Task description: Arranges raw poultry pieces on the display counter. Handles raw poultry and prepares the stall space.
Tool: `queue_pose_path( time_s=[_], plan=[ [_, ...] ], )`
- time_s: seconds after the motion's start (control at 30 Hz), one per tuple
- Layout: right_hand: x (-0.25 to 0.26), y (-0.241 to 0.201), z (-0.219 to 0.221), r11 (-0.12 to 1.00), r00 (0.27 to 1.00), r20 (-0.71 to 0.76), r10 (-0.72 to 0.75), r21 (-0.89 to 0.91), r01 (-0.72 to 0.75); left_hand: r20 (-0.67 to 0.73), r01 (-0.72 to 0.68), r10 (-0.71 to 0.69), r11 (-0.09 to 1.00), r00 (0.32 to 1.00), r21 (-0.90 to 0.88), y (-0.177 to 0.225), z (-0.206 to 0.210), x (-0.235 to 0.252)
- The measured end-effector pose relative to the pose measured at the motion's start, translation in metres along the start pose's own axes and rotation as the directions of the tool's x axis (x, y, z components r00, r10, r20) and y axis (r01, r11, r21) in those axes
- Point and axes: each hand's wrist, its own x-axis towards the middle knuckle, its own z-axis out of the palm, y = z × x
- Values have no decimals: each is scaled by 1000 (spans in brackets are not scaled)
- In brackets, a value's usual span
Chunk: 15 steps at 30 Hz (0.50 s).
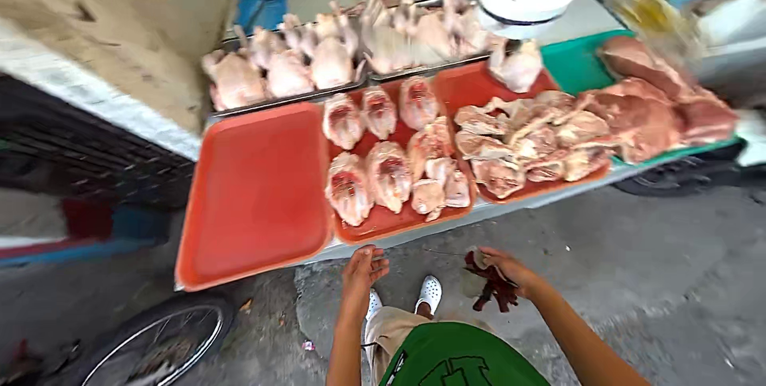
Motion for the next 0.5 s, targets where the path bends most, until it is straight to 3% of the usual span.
queue_pose_path(
  time_s=[0.13,0.23,0.37,0.5],
  plan=[
    [-14,-39,16,962,965,-38,-258,-101,253,-50,47,-51,997,997,-68,16,34,11],
    [-16,-68,22,928,921,-114,-373,-42,371,-82,84,-92,992,992,-97,23,36,15],
    [-6,-97,27,877,879,-224,-420,151,457,-103,112,-123,988,987,-109,29,39,14],
    [1,-88,13,871,855,-338,-394,159,465,-138,136,-152,984,979,-118,29,36,18]
  ],
)
